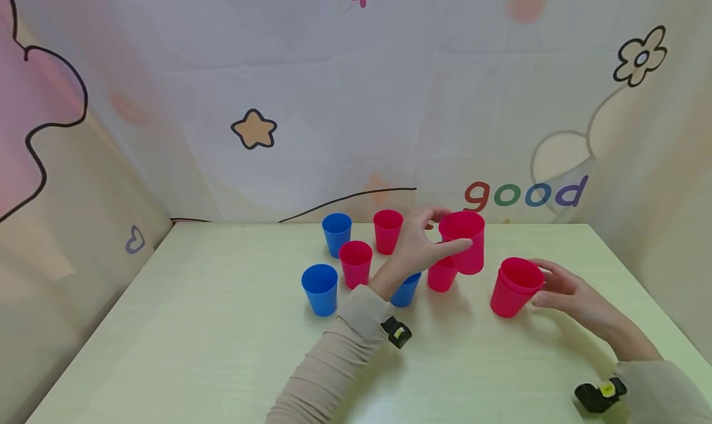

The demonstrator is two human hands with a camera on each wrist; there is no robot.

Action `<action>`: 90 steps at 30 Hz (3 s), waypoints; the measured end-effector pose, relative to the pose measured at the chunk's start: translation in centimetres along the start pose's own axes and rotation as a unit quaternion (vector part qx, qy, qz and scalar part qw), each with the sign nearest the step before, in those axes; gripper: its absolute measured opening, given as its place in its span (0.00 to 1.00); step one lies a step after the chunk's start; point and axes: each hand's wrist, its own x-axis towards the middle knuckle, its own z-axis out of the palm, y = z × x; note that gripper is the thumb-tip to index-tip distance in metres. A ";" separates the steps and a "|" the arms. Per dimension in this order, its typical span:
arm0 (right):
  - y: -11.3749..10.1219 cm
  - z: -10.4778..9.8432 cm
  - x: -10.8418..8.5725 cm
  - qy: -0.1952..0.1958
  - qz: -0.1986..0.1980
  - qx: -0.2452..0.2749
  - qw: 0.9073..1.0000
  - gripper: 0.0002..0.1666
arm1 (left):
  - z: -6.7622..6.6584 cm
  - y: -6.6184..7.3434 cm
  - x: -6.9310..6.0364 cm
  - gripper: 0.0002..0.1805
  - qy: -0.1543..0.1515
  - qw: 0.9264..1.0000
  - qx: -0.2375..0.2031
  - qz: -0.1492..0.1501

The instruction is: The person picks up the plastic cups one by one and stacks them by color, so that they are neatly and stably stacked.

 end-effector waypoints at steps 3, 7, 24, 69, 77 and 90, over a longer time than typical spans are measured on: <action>-0.2 -0.2 -0.1 0.010 -0.037 0.061 0.997 0.27 | 0.1 0.0 0.0 0.29 -0.001 1.000 0.005 0.001; -0.2 -0.2 0.0 0.001 -0.098 0.159 0.982 0.26 | 0.3 0.0 0.0 0.29 -0.006 1.000 0.001 -0.003; 0.1 0.5 0.1 0.003 -0.116 0.234 0.965 0.25 | 1.8 0.8 0.4 0.30 -0.016 0.999 -0.032 0.006; 0.3 0.9 0.0 0.000 -0.105 0.243 0.964 0.27 | 6.4 2.5 2.1 0.31 -0.057 0.998 0.007 -0.003; 0.4 0.8 0.0 -0.013 -0.119 0.259 0.958 0.28 | 6.8 2.3 1.9 0.33 -0.079 0.997 0.020 -0.004; 0.3 0.8 0.0 -0.005 -0.115 0.254 0.960 0.28 | 7.6 1.6 1.5 0.36 -0.099 0.994 0.033 -0.036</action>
